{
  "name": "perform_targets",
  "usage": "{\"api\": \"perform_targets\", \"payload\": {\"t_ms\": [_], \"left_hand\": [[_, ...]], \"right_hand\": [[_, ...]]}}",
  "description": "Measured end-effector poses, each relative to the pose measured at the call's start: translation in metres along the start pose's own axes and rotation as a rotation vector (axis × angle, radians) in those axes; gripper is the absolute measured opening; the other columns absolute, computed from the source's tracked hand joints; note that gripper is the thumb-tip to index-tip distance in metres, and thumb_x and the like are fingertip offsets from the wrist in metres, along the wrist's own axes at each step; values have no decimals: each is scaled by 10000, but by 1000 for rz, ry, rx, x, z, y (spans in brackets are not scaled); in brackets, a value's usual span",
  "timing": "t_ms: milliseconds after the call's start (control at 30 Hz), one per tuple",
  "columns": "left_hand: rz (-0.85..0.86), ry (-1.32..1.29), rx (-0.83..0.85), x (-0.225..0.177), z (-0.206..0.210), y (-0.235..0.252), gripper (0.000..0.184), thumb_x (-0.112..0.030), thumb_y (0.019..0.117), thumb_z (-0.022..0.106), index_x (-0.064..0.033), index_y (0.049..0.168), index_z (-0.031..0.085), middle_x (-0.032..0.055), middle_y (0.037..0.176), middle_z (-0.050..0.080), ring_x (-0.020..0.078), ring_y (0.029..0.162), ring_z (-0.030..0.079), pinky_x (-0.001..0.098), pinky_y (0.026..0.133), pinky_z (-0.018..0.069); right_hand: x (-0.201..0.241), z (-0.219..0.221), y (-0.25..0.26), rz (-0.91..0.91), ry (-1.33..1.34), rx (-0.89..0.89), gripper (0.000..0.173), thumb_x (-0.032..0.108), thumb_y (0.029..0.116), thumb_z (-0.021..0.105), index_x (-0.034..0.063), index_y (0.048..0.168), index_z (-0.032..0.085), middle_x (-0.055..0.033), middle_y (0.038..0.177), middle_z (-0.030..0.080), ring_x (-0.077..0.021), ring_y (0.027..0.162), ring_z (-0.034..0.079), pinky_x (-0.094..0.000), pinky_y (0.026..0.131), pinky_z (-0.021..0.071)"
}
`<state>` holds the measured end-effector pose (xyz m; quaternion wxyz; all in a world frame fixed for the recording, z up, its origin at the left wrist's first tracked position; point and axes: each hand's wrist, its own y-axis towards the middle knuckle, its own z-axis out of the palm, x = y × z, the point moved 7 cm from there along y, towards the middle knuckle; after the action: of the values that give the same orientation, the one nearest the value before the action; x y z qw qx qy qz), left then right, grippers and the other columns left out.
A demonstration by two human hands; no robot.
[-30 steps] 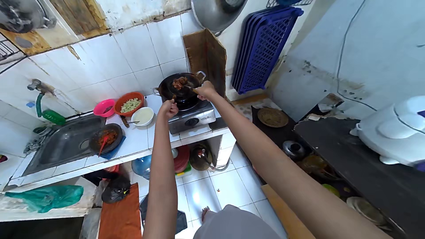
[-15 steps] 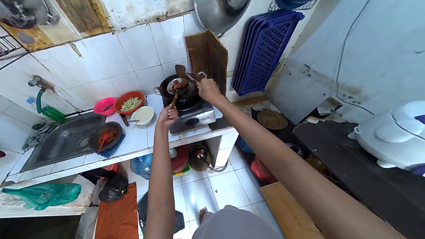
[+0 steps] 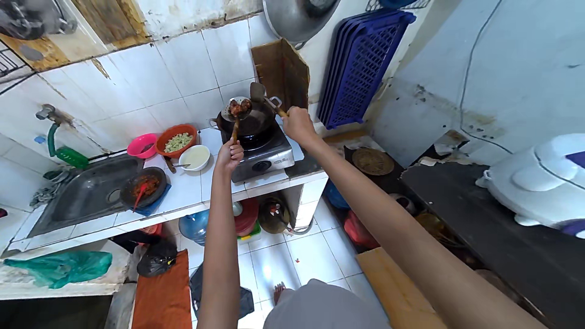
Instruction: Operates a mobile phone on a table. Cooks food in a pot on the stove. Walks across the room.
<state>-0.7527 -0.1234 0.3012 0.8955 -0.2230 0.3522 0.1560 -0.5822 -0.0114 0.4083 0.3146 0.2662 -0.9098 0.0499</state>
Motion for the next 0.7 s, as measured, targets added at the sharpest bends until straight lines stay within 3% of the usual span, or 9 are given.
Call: {"api": "perform_targets", "payload": {"t_ms": [267,367,700], "left_hand": [[-2,8,-163,7,11,-12,360,-288,1135,252,-124,868,430,-90,517,293,-29,351,262,98,350,246],[18,-22,-66,13,6,1,368,-297,1138,238,-134,864,422,-100,498,326,-40,344,303,98,349,275],[-10,23,-63,18,3,-7,361,-284,1135,244,-130,860,419,-97,511,308,-40,344,266,95,342,246]], "right_hand": [[15,11,-18,49,-22,41,287,126,1074,504,-109,1195,616,-306,1207,651,-439,1184,639,-573,970,503],[19,17,-20,53,-8,60,295,141,1080,496,-103,1205,605,-303,1222,641,-435,1190,636,-565,976,506],[34,36,-16,-12,-47,99,294,121,1080,494,-114,1233,582,-307,1229,638,-436,1210,628,-558,988,500]]}}
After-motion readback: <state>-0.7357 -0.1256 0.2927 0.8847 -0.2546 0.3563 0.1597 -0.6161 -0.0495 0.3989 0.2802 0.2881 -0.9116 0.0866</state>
